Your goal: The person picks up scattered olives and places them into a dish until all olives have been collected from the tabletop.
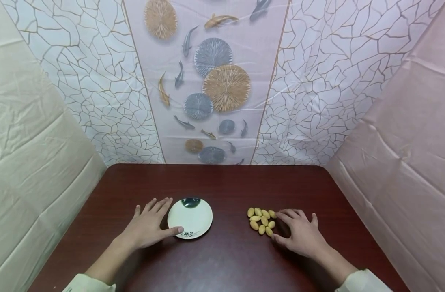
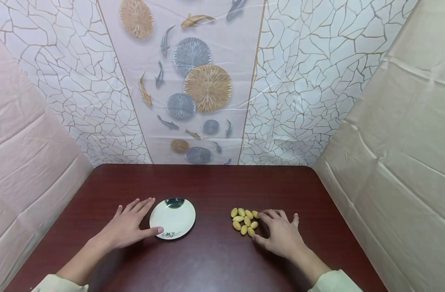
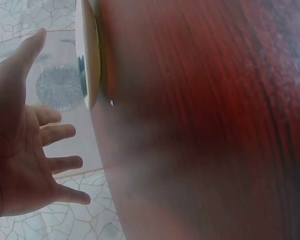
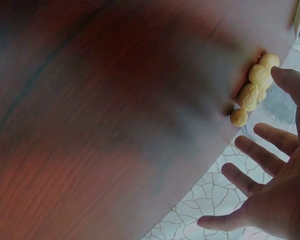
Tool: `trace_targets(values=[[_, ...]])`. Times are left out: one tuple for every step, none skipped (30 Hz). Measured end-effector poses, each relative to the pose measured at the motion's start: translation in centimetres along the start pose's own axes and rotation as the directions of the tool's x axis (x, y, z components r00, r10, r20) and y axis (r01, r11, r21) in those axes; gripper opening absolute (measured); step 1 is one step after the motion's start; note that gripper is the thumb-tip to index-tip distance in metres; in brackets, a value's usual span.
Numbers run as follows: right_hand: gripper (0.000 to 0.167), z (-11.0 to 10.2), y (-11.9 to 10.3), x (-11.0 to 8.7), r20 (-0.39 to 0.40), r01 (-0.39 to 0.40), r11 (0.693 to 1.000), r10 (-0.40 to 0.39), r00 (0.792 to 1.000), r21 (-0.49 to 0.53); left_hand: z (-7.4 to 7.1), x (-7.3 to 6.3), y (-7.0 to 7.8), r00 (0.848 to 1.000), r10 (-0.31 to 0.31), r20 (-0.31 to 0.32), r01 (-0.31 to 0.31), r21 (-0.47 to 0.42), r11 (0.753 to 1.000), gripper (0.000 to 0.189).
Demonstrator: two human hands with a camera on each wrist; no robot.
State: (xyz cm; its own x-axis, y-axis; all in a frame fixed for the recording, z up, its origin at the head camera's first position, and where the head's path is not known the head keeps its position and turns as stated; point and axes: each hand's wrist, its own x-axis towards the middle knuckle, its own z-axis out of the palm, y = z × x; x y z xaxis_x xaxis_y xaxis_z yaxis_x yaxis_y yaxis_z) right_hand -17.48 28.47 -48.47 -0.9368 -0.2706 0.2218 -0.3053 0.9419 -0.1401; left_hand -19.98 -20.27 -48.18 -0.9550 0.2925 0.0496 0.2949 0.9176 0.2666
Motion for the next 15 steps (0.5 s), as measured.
trace_targets(values=[[0.064,0.01,-0.04,0.02,0.003,-0.003,1.000,0.003,1.000,0.001,0.00,0.02,0.01,1.000,0.002,0.002,-0.003,0.004,1.000,0.116],[0.063,0.02,-0.07,0.03,0.003,-0.003,1.000,0.003,1.000,0.000,-0.04,0.03,0.05,1.000,0.004,0.006,-0.004,0.008,1.000,0.117],[0.062,0.03,-0.10,0.03,0.006,-0.004,1.000,0.004,1.000,-0.001,-0.09,0.01,0.10,1.000,0.005,0.010,-0.005,0.009,1.000,0.117],[0.061,0.03,-0.13,0.02,0.009,-0.004,1.000,0.004,1.000,-0.004,-0.09,0.01,0.09,1.000,0.002,0.019,-0.002,0.009,1.000,0.117],[0.060,0.04,-0.17,0.01,0.012,-0.004,1.000,0.005,1.000,-0.008,-0.11,-0.01,0.13,1.000,0.004,0.025,-0.004,0.010,1.000,0.118],[0.060,0.09,-0.17,0.00,0.019,-0.008,1.000,0.008,1.000,-0.010,-0.13,-0.04,0.17,0.999,0.007,0.032,-0.008,0.010,1.000,0.118],[0.059,0.11,-0.20,-0.02,0.024,-0.007,1.000,0.007,1.000,-0.013,-0.12,-0.06,0.21,0.999,0.008,0.039,-0.008,0.009,1.000,0.119],[0.059,0.13,-0.22,-0.02,0.029,-0.007,1.000,0.007,1.000,-0.014,-0.12,-0.07,0.26,0.999,0.011,0.043,-0.011,0.009,1.000,0.119],[0.058,0.15,-0.25,-0.01,0.034,-0.007,1.000,0.007,0.999,-0.014,-0.12,-0.09,0.32,0.999,0.012,0.047,-0.012,0.006,1.000,0.119],[0.058,0.16,-0.29,0.00,0.040,-0.006,1.000,0.006,0.999,-0.014,-0.10,-0.09,0.36,0.999,0.014,0.049,-0.015,0.006,1.000,0.119],[0.057,0.17,-0.34,0.02,0.044,-0.005,1.000,0.006,0.999,-0.011,-0.09,-0.10,0.40,0.999,0.018,0.050,-0.018,0.007,1.000,0.120],[0.056,0.18,-0.35,0.04,0.046,-0.003,1.000,0.004,0.999,-0.008,-0.06,-0.08,0.42,0.998,0.021,0.051,-0.022,0.006,1.000,0.120],[0.055,0.17,-0.41,0.05,0.049,-0.002,1.000,0.002,0.999,-0.005,-0.04,-0.07,0.44,0.998,0.023,0.051,-0.024,0.005,1.000,0.120],[0.053,0.17,-0.44,0.05,0.050,0.000,1.000,0.000,0.999,-0.002,-0.01,-0.07,0.45,0.998,0.025,0.052,-0.026,0.005,1.000,0.120],[0.051,0.16,-0.49,0.05,0.051,0.002,1.000,-0.002,0.999,0.002,0.02,-0.07,0.46,0.998,0.026,0.053,-0.027,0.004,1.000,0.120]])
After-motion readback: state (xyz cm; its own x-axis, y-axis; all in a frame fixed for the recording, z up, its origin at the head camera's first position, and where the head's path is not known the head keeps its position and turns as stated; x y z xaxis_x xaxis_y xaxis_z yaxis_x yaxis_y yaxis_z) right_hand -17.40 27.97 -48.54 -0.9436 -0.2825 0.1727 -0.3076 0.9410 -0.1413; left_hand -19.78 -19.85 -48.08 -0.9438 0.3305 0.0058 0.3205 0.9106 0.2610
